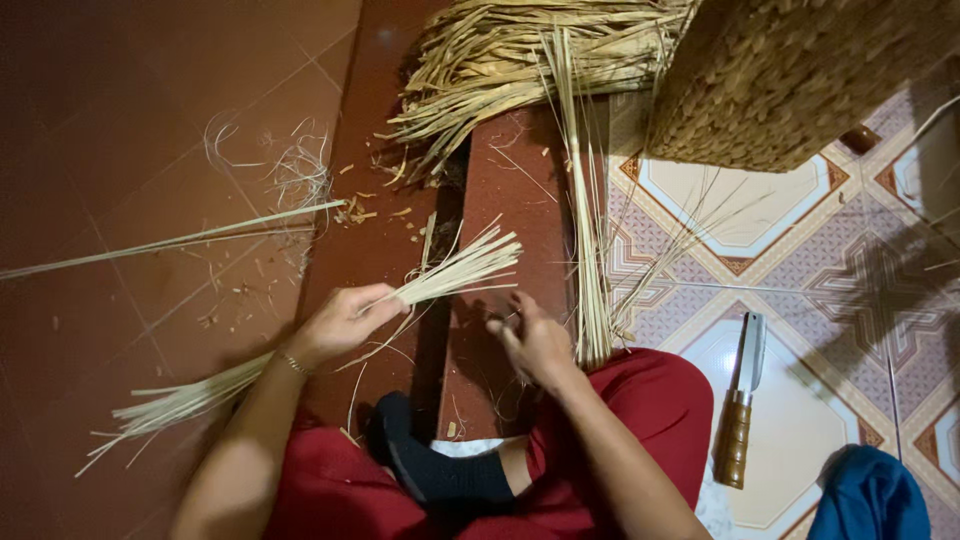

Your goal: The person sits on the floor and weaves thin dried plant strips into a basket. They align the strips, interlace them by hand, and occasionally use a knife to trim or adjust the material. The process continues with repeated weaving and alignment of the strips.

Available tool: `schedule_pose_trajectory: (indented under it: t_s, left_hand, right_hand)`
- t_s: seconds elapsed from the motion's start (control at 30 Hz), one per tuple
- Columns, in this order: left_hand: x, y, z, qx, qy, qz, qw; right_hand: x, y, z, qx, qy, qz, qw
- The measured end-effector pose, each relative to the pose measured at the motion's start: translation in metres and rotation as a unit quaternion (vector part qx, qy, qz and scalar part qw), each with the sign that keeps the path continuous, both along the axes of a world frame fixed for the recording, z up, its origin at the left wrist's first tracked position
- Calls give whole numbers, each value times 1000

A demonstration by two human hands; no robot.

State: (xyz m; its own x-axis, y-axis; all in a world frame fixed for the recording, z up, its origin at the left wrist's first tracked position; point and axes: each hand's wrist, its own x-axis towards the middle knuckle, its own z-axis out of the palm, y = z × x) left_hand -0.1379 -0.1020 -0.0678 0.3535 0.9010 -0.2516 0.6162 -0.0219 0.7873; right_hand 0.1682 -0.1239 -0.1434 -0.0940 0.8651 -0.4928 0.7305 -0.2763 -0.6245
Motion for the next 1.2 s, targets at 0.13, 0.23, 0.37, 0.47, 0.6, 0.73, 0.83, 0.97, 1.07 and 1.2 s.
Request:
schedule_pose_trajectory:
  t_s: [0.13,0.23,0.37,0.47,0.6,0.73,0.83,0.97,1.07,1.2]
  left_hand:
    - [14,9,7,67,-62,-21,996]
    - [23,17,5,46,-66,3,997]
    - [34,21,-3,-12,-65,8,998]
    - [50,23,-6,-27,-45,22,998]
    - [66,26,6,130,-44,43,990]
    - [66,23,19,208,-54,73,974]
    - [63,21,17,236,-28,140,961]
    - [48,27,19,353,-120,136,918]
    - [38,29,34,389,-142,192,890]
    - [42,31,74,445,-347,225,794]
  right_hand:
    - [-26,0,-18,211,-43,82,973]
    - [-39,-12,-31,238,-23,114,964]
    - [-49,-22,-32,180,-76,159,968]
    - [-50,-27,-27,216,-134,187,949]
    - [-48,-36,-24,265,-177,211,924]
    - [-50,-44,-29,284,-189,238,910]
    - [-53,-48,-31,267,-207,289,896]
    - [-46,-52,-31,290,-184,246,906]
    - [-29,-41,-28,269,-112,199,935]
    - [1,-17,-5,395,33,37,918]
